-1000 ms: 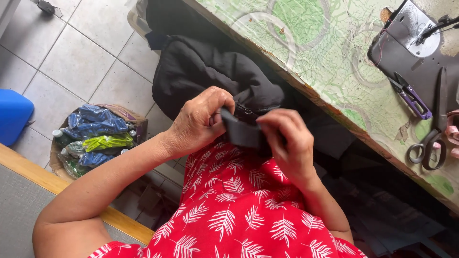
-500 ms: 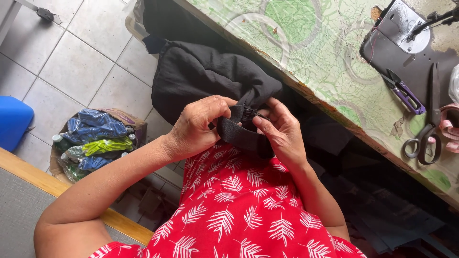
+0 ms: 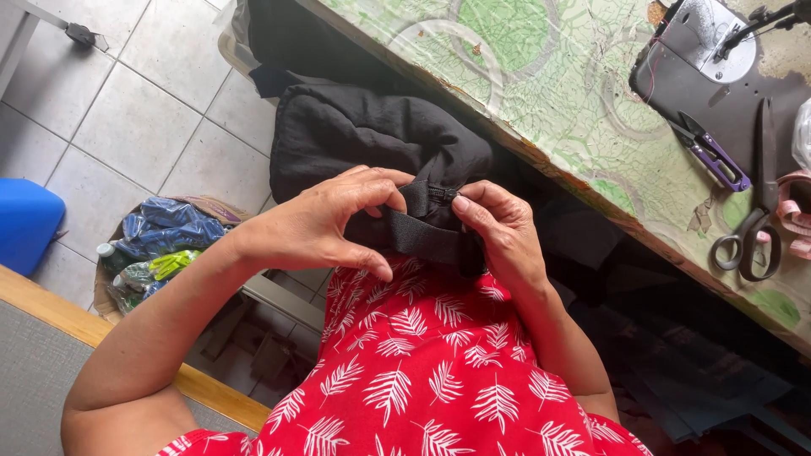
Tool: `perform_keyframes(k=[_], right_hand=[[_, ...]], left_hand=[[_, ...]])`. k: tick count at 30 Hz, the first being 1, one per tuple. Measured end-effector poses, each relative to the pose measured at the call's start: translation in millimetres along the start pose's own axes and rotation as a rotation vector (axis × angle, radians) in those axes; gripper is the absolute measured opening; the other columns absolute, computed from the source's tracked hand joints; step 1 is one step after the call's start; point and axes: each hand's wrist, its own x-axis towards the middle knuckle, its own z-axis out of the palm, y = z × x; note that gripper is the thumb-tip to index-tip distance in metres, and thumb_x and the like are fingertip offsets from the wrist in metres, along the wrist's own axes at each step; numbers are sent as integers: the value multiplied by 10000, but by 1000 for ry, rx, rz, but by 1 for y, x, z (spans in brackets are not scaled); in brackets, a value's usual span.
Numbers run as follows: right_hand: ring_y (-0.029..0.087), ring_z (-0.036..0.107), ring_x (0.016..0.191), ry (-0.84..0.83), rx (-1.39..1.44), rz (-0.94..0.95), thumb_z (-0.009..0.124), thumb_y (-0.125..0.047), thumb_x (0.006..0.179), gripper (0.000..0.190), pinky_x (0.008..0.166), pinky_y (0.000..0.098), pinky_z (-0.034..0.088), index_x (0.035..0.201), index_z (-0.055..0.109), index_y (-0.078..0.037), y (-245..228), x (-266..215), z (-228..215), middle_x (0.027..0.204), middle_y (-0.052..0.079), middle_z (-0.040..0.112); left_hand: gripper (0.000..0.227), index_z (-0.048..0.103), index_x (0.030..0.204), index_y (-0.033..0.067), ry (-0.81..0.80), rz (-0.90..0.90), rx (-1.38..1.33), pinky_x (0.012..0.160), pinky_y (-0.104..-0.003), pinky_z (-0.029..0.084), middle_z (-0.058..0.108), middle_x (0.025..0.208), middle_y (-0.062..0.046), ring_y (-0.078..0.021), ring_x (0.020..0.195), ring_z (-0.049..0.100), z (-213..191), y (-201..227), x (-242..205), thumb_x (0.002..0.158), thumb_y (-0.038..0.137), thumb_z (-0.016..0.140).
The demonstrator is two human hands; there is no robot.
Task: A person is using an industrial sewing machine to sew and assemble a black fabric bag, including aligning seams and trimming excess thread.
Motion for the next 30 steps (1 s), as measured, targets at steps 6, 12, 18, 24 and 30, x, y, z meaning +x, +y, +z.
perform_keyframes(k=[6, 12, 18, 24, 30], right_hand=[[85, 539, 817, -2, -194, -146, 715, -125, 982, 98, 762, 253, 499, 991, 757, -37, -16, -5, 5, 821, 58, 655], [178, 660, 784, -159, -394, -289, 809, -323, 862, 218, 758, 320, 528, 943, 773, -124, -17, -11, 0, 839, 73, 703], [37, 448, 681, -221, -514, -225, 593, -219, 1001, 186, 601, 234, 368, 871, 641, -94, -41, -15, -7, 734, -52, 553], [26, 517, 784, -236, -483, 23, 667, -216, 980, 163, 726, 212, 423, 915, 719, -77, -27, -17, -61, 821, -66, 651], [64, 593, 850, -51, -686, 226, 669, -260, 919, 163, 785, 245, 428, 927, 792, -153, 52, -27, -140, 885, -46, 741]], left_hand=[[432, 504, 1410, 168, 179, -205, -99, 848, -343, 558, 721, 1041, -63, -153, 931, 646, 7, 2, 15, 1055, 415, 506], [521, 499, 1280, 236, 247, -182, 55, 650, -283, 559, 696, 805, -9, -158, 671, 660, 21, 7, 29, 869, 311, 811], [196, 535, 1099, 126, 205, -39, 84, 517, -226, 362, 513, 788, 26, -62, 638, 433, 8, 64, 28, 971, 79, 677], [234, 553, 1077, 80, 318, -22, -100, 677, -156, 381, 508, 919, 10, -36, 773, 469, -23, 70, 13, 984, -68, 709], [247, 562, 1099, 108, 586, -60, -142, 878, -135, 448, 632, 1104, -6, -39, 983, 586, -52, 44, -8, 971, 15, 751]])
